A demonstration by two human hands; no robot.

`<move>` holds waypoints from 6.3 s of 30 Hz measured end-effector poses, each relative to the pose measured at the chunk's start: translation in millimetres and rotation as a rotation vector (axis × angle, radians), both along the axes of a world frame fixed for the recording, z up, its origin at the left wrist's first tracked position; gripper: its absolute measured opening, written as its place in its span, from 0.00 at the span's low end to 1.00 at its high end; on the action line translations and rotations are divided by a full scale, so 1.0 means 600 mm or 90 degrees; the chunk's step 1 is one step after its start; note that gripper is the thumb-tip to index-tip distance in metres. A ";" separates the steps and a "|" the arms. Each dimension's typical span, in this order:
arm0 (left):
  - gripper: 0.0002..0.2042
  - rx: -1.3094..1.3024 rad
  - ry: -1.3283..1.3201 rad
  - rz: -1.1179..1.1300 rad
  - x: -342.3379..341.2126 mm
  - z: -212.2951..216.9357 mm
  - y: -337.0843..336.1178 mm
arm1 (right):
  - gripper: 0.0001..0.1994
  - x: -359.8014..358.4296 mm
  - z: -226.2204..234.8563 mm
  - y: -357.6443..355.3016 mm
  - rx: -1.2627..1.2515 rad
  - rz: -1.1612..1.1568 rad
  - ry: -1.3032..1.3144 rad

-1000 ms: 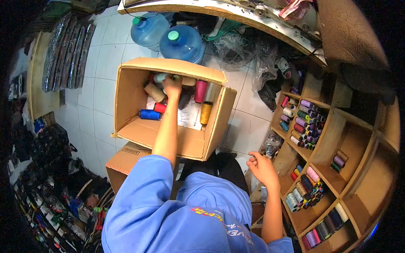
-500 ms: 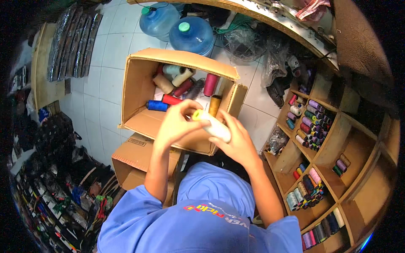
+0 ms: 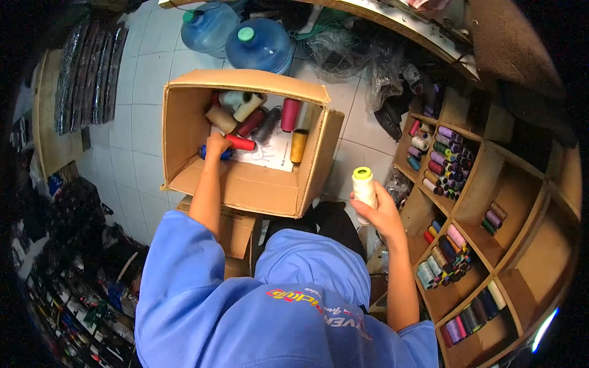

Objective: The person organizes spools of thread by picking them from a cardboard box and placing them into wooden shelf compartments by hand, then moves the cardboard boxes aside.

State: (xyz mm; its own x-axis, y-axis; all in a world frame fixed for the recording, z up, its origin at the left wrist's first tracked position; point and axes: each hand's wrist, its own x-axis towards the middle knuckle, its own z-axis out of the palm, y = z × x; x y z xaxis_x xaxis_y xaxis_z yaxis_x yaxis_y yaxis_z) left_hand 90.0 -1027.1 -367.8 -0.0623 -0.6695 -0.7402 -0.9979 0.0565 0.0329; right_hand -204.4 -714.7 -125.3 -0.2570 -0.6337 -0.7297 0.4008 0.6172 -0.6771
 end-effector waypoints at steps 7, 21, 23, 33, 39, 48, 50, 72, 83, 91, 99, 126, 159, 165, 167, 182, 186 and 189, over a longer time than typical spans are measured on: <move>0.12 0.184 0.195 0.068 -0.020 0.128 0.012 | 0.25 0.003 0.003 0.049 -0.092 -0.122 -0.102; 0.16 0.653 0.860 0.220 -0.244 0.544 0.404 | 0.25 0.146 0.110 0.344 -0.330 -0.332 0.086; 0.18 0.734 0.844 0.167 -0.266 0.559 0.509 | 0.24 0.187 0.129 0.454 -0.317 -0.431 0.133; 0.19 1.006 0.521 -0.069 -0.246 0.540 1.023 | 0.25 0.502 0.243 0.946 -0.041 -0.984 0.486; 0.18 1.006 0.427 -0.255 -0.223 0.562 1.163 | 0.22 0.593 0.238 1.125 0.248 -1.204 0.796; 0.18 0.908 0.500 -0.332 -0.223 0.584 1.188 | 0.21 0.492 0.213 1.204 0.483 -1.207 0.945; 0.17 0.893 0.515 -0.309 -0.220 0.578 1.180 | 0.19 0.478 0.226 1.185 0.634 -1.202 0.957; 0.13 0.896 0.548 -0.294 -0.192 0.601 1.208 | 0.20 0.476 0.251 0.996 0.343 -0.820 0.954; 0.13 0.792 0.593 -0.417 -0.169 0.622 1.194 | 0.09 0.416 0.213 0.970 0.120 -0.738 1.001; 0.11 0.920 0.552 -0.190 -0.173 0.619 1.183 | 0.07 0.437 0.204 0.962 0.082 -1.059 0.876; 0.15 0.975 0.553 -0.202 -0.171 0.629 1.180 | 0.38 0.431 0.207 0.934 -0.222 -0.941 0.546; 0.11 0.960 0.705 -0.154 -0.165 0.638 1.129 | 0.11 0.428 0.198 0.938 -0.165 -1.062 0.419; 0.11 0.851 0.763 -0.176 -0.152 0.651 1.144 | 0.09 0.405 0.278 0.881 0.125 -0.565 1.208; 0.10 0.886 0.738 -0.105 -0.162 0.644 1.132 | 0.08 0.423 0.236 0.914 -0.086 -0.674 0.858; 0.11 0.937 0.734 -0.078 -0.166 0.648 1.129 | 0.09 0.421 0.221 0.914 -0.002 -0.683 0.878; 0.18 1.044 0.645 -0.073 -0.169 0.644 1.130 | 0.17 0.377 0.219 0.905 -0.216 -0.792 0.517; 0.25 1.244 0.421 -0.044 -0.162 0.634 1.125 | 0.21 0.381 0.201 0.913 -0.385 -0.795 0.520; 0.27 1.387 0.192 0.063 -0.140 0.627 1.138 | 0.24 0.400 0.184 0.933 -0.612 -0.741 0.363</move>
State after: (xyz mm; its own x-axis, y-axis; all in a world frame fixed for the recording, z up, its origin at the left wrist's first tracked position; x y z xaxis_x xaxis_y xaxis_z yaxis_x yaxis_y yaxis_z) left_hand 5.7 -344.5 8.3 -0.3148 0.9434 -0.1044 -0.9487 -0.3093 0.0658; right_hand 35.6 -154.9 -14.8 -0.9861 -0.0534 0.1571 -0.1028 -0.5462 -0.8313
